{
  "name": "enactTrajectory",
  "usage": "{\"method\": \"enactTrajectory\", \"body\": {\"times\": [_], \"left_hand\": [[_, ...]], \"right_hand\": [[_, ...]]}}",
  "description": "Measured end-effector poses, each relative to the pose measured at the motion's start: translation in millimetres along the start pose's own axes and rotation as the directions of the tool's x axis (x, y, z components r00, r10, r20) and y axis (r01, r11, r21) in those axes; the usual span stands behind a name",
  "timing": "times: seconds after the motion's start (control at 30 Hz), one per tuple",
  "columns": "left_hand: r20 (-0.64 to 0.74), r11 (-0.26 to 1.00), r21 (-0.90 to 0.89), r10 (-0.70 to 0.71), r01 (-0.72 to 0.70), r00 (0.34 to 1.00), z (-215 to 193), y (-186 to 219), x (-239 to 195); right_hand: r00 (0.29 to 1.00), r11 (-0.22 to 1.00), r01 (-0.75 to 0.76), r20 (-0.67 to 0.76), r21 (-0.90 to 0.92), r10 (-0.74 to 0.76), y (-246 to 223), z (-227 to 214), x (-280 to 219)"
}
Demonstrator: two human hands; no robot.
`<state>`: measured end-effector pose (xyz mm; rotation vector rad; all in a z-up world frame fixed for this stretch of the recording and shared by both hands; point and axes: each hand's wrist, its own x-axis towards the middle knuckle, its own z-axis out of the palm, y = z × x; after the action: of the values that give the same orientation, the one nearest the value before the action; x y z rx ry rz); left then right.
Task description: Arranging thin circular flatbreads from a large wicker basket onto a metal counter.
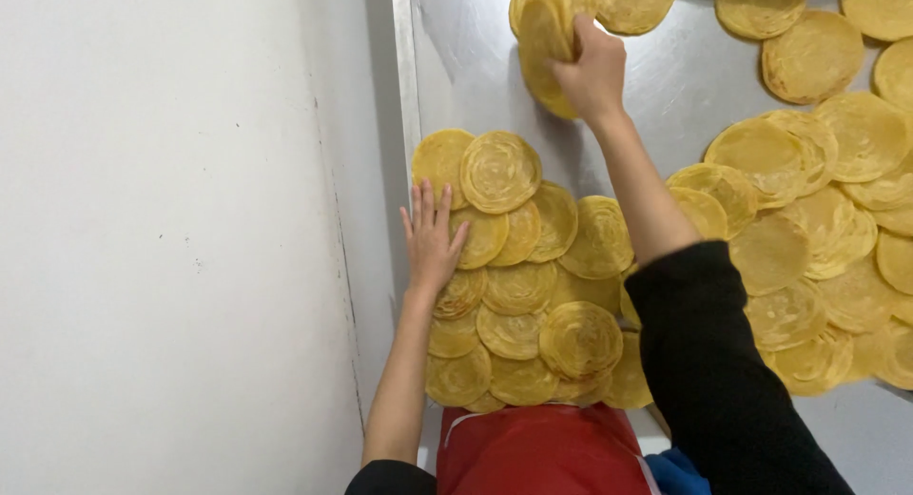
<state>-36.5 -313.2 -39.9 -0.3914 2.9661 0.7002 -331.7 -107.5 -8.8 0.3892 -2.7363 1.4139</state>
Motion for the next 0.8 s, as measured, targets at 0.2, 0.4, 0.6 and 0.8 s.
{"method": "enactTrajectory", "body": {"times": [0.2, 0.4, 0.6, 0.8], "left_hand": [[0.003, 0.999, -0.034, 0.009, -0.008, 1.000, -3.6, 3.8, 1.9], [-0.038, 0.982, 0.101, -0.158, 0.162, 0.987, -16.2, 70.4, 32.1], [-0.290, 0.998, 0.042, -0.039, 0.053, 0.956, -3.4, 122.2, 80.7], [-0.065, 0.997, 0.004, 0.078, -0.078, 0.995, 24.4, 129.3, 101.8]], "right_hand": [[0.836, 0.654, 0.545, 0.286, -0.525, -0.467, -20.6, -53.4, -138.0], [0.968, 0.942, 0.204, 0.198, -0.268, -0.153, 24.0, -77.9, -141.3], [0.980, 0.957, -0.065, 0.163, -0.284, 0.115, 39.6, -63.4, -105.3], [0.791, 0.869, -0.383, 0.374, -0.313, 0.483, 26.3, -128.0, -120.7]]}}
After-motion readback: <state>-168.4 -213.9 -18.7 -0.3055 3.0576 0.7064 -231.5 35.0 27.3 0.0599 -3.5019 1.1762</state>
